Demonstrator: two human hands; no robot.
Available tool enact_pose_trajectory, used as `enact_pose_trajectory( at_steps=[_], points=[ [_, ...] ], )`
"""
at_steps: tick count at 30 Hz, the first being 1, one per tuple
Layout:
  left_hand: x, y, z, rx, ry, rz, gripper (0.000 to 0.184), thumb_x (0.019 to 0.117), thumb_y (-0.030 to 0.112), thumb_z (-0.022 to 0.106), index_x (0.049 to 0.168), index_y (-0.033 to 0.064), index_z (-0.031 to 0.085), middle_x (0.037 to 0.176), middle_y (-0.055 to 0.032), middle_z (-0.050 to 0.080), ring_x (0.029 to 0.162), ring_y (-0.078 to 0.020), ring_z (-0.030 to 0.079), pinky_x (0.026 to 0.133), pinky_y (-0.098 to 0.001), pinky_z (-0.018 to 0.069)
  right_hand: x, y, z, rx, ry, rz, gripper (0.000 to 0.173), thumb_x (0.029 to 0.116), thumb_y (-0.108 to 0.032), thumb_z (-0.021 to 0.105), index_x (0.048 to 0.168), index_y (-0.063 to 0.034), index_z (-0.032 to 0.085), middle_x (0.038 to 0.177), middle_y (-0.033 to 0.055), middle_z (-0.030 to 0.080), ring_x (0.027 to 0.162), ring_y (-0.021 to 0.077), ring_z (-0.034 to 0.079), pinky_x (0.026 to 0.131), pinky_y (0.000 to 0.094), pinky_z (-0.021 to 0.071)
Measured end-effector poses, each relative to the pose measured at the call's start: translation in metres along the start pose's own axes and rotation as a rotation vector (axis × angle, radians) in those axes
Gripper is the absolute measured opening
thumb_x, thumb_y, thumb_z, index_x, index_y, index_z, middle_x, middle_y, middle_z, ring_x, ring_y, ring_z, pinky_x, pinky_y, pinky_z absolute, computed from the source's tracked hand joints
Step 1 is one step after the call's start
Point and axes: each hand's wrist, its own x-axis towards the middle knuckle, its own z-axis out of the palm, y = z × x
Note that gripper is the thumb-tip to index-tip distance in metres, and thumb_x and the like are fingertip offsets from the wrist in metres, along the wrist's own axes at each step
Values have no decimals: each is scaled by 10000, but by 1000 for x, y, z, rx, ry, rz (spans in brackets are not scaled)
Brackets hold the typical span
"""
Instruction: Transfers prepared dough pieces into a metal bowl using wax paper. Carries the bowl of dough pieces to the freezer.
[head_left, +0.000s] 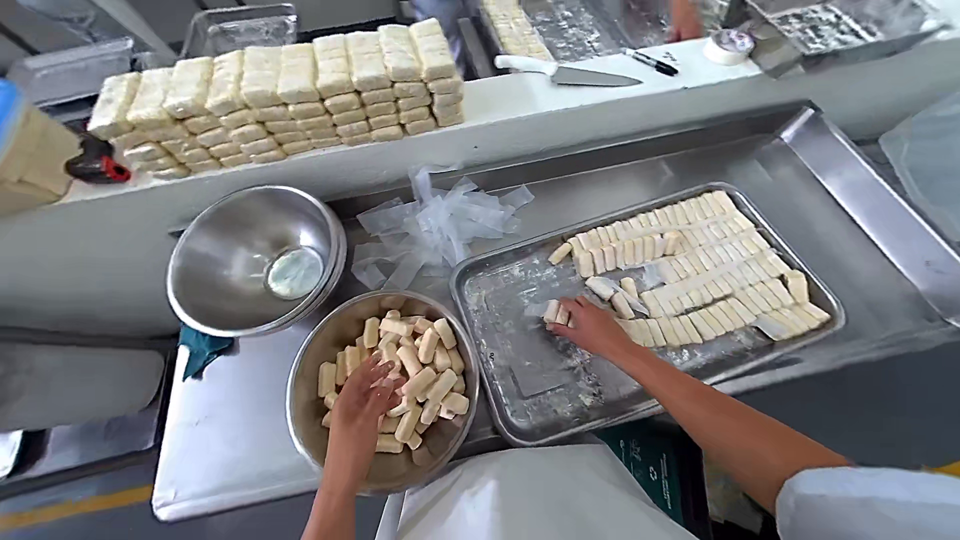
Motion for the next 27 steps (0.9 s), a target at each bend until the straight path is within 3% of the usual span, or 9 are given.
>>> enact_pose_trajectory(
  at_steps=[2, 6, 9, 11, 13, 16, 20, 22, 27],
  points=[
    [-6, 5, -3, -55, 0, -12, 433, 1038, 126, 476, 1451, -4, 464, 1290, -156, 662, 1065, -270, 713, 870, -426, 623, -1, -57, -17, 229, -16, -30, 652, 933, -466, 733, 1391, -23, 597, 1259, 241, 634, 1128, 390, 641, 981, 605, 507],
    [-17, 13, -5, -215, -119, -100, 436, 1090, 247, 365, 1440, 17, 485, 1240, -153, 688, 1035, -282, 722, 878, -448, 618, -28, -205, -27, 192, -45, -412, 688, 849, -509, 798, 1387, -112, 632, 1166, 147, 661, 1026, 304, 666, 853, 537, 575],
    [-22, 12, -3, -278, -32, -134, 292, 1038, 170, 565, 1262, -17, 580, 1035, -136, 720, 888, -227, 730, 808, -391, 629, -36, -274, -3, 77, -30, -710, 729, 812, -533, 810, 1372, -97, 643, 1111, 164, 670, 1021, 341, 661, 831, 536, 568],
    [-24, 3, -11, -286, 54, -95, 263, 966, 108, 686, 1189, -19, 630, 984, -129, 724, 852, -211, 722, 793, -369, 624, -30, -291, 10, 84, -108, -769, 777, 826, -530, 798, 1425, -82, 589, 1152, 163, 663, 1068, 342, 645, 883, 539, 542],
    [-28, -3, -23, -289, 66, -46, 314, 931, 90, 711, 1218, -10, 631, 1030, -124, 726, 908, -216, 727, 844, -381, 628, -21, -293, 11, 201, -292, -676, 767, 848, -491, 807, 1453, -90, 560, 1281, 154, 645, 1188, 309, 621, 1007, 532, 513],
    [-34, -11, -28, -297, 46, -34, 327, 961, 92, 670, 1269, 1, 608, 1077, -118, 719, 961, -218, 723, 892, -399, 618, -16, -285, 19, 354, -422, -579, 593, 877, -419, 799, 1341, -83, 649, 1284, 88, 659, 1178, 210, 629, 1024, 459, 515],
    [-34, -15, -27, -58, 6, 72, 308, 1065, 181, 506, 1318, 27, 593, 1141, -84, 690, 1041, -157, 675, 952, -392, 561, -30, -289, 31, 427, -315, -583, 523, 916, -334, 771, 1339, -52, 648, 1380, 97, 614, 1286, 236, 570, 1101, 466, 458],
    [-34, -12, -29, 23, -2, 85, 331, 1072, 204, 509, 1353, 45, 584, 1165, -82, 693, 1066, -148, 671, 965, -390, 550, -36, -293, 32, 467, -294, -538, 480, 943, -310, 741, 1331, -43, 644, 1327, 106, 644, 1264, 229, 585, 1100, 453, 458],
    [-33, -2, -27, 209, 72, 102, 275, 1010, 213, 653, 1250, 78, 657, 943, -49, 716, 838, -135, 688, 795, -372, 581, -45, -301, 33, 479, -229, -448, 377, 983, -253, 701, 1271, -17, 644, 1211, 140, 667, 1149, 227, 636, 1016, 432, 510]
  ],
)
